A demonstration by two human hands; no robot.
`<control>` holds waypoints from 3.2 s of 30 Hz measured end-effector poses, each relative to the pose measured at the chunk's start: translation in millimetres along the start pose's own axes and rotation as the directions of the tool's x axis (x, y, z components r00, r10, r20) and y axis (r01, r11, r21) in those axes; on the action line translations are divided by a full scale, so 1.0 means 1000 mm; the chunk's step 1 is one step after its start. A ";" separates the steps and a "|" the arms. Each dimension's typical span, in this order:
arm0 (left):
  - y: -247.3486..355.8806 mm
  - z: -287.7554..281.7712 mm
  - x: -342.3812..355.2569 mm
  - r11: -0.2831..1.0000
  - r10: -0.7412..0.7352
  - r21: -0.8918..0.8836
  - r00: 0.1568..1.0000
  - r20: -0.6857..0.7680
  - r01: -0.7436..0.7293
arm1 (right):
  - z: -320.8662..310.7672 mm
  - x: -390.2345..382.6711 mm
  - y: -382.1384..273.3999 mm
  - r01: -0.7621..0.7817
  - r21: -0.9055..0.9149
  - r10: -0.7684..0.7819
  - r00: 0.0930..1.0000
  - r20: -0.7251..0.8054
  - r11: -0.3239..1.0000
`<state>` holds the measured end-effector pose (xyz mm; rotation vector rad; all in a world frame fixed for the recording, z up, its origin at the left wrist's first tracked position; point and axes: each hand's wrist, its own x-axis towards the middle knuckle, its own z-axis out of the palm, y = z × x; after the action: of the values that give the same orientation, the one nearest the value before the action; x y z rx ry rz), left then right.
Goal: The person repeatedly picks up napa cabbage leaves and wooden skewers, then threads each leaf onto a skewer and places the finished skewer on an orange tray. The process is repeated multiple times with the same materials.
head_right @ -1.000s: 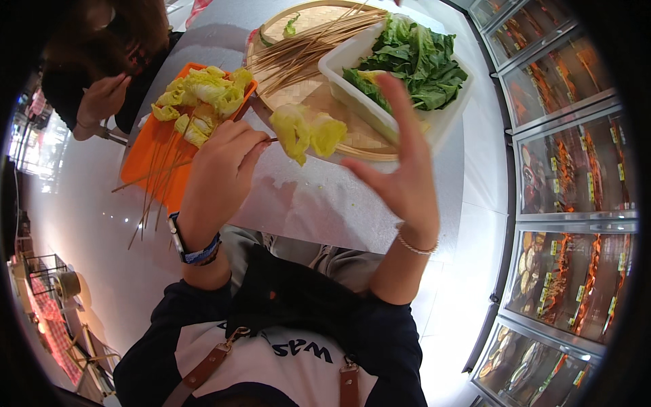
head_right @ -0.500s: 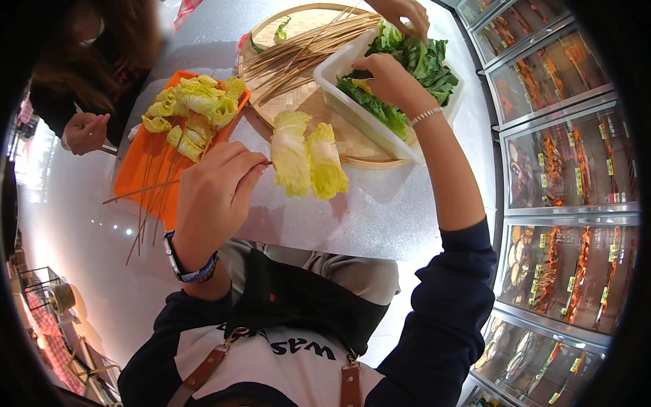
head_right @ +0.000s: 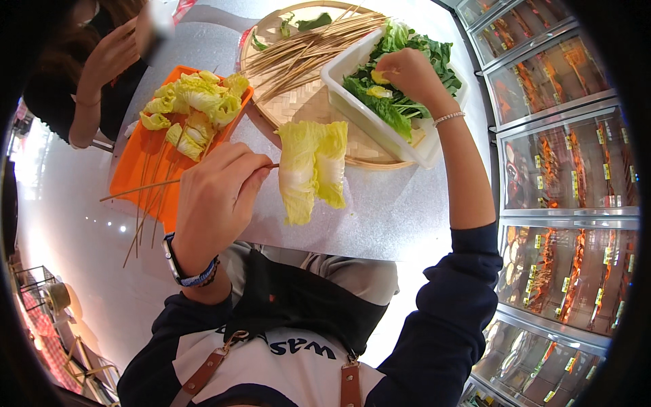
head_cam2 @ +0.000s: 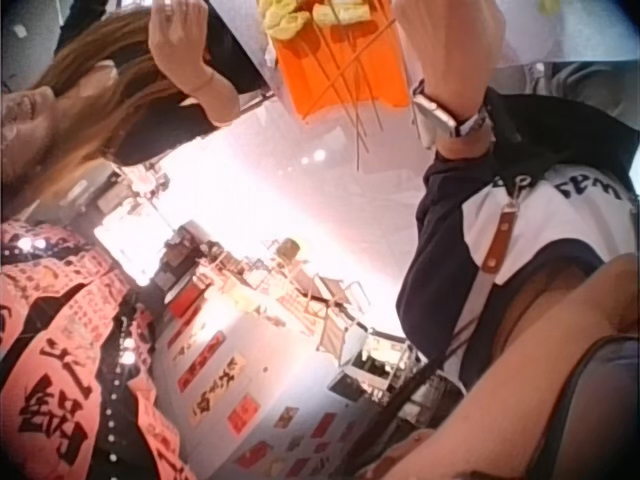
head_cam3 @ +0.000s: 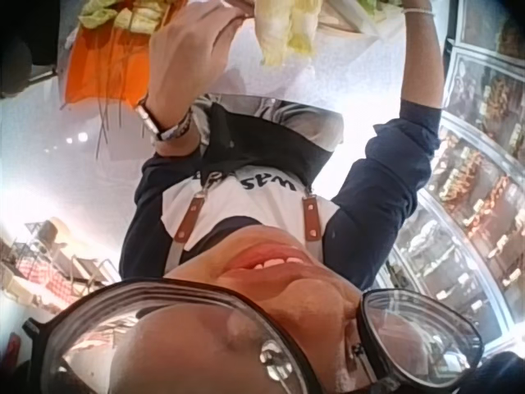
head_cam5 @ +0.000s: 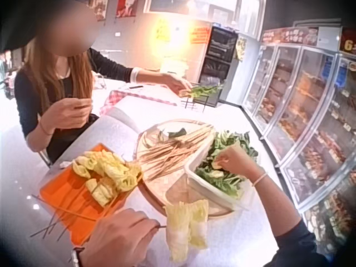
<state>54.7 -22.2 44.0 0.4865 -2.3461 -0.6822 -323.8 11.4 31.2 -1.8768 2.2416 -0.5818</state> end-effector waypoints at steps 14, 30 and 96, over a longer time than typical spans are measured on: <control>-0.003 0.000 0.002 1.000 -0.015 -0.008 1.000 0.017 0.015 | 0.016 0.005 0.007 0.061 -0.173 -0.001 0.944 0.329 0.983; -0.004 0.001 0.002 0.999 -0.045 -0.013 0.998 -0.052 0.045 | -0.019 -0.026 -0.010 -0.341 0.636 0.349 0.930 0.117 0.692; -0.008 0.023 0.009 0.856 -0.253 -0.513 0.917 -0.308 0.063 | 0.025 -0.089 -0.179 0.033 0.999 0.436 0.899 -0.041 0.026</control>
<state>34.2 -24.7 28.1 0.5245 -1.7047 -1.1282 -134.0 68.9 67.3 -0.6102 1.2568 -1.8941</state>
